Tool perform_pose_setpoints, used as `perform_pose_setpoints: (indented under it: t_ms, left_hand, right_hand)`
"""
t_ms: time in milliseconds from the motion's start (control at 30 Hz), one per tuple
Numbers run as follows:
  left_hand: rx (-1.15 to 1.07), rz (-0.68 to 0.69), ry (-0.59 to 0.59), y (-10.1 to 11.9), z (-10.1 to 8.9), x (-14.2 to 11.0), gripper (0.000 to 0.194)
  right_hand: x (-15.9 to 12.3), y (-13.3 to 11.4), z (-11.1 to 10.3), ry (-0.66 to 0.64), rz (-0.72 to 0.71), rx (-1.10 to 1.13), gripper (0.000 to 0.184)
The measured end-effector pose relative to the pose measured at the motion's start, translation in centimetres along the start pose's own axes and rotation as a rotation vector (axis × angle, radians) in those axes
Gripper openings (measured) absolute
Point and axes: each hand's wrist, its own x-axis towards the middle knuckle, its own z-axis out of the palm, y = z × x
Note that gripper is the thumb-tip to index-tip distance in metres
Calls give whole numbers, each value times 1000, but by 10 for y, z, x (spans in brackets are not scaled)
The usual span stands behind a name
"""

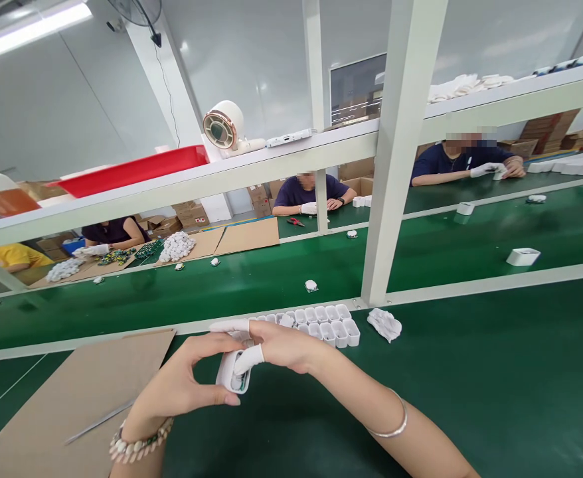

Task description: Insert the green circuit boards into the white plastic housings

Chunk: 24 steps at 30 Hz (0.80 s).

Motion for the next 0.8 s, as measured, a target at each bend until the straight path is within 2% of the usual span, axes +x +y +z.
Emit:
perform_pose_setpoints:
  t_ms: [67,200,300,400,467,567,633,700,800]
  left_hand:
    - [69,-17,32,-2,-1,1,50]
    - [188,-46,233,-13,2,12,38]
    - [207,-44,353,-26,8,23,32]
    - [141,-100,411,-42,5,28,46]
    - [189,-203,342,-55,-4,23,54]
    - [450,-477,64,-75,-18,14,44]
    - [525,-592,-94,-87,-19,13,37]
    - [534,-618,-179,-97,-12,18,40]
    - [603,-625,-233,-104,5,30,42]
  right_hand:
    - [1,4,0,119,-31,-78,65]
    - [4,9,-2,411,-117,-344,53]
    - [15,12,-7,496,-117,-554,48]
    - [37,14,-24,551,-47,-786,39]
    - [55,14,-45,576,1,-875,30]
    - [76,14,-79,635,88,-940,21]
    - [80,15,-96,660,152,-977,27]
    - [78,18,-105,676,193,-1005,31]
    - [67,23,-115,705,260,-1047,28]
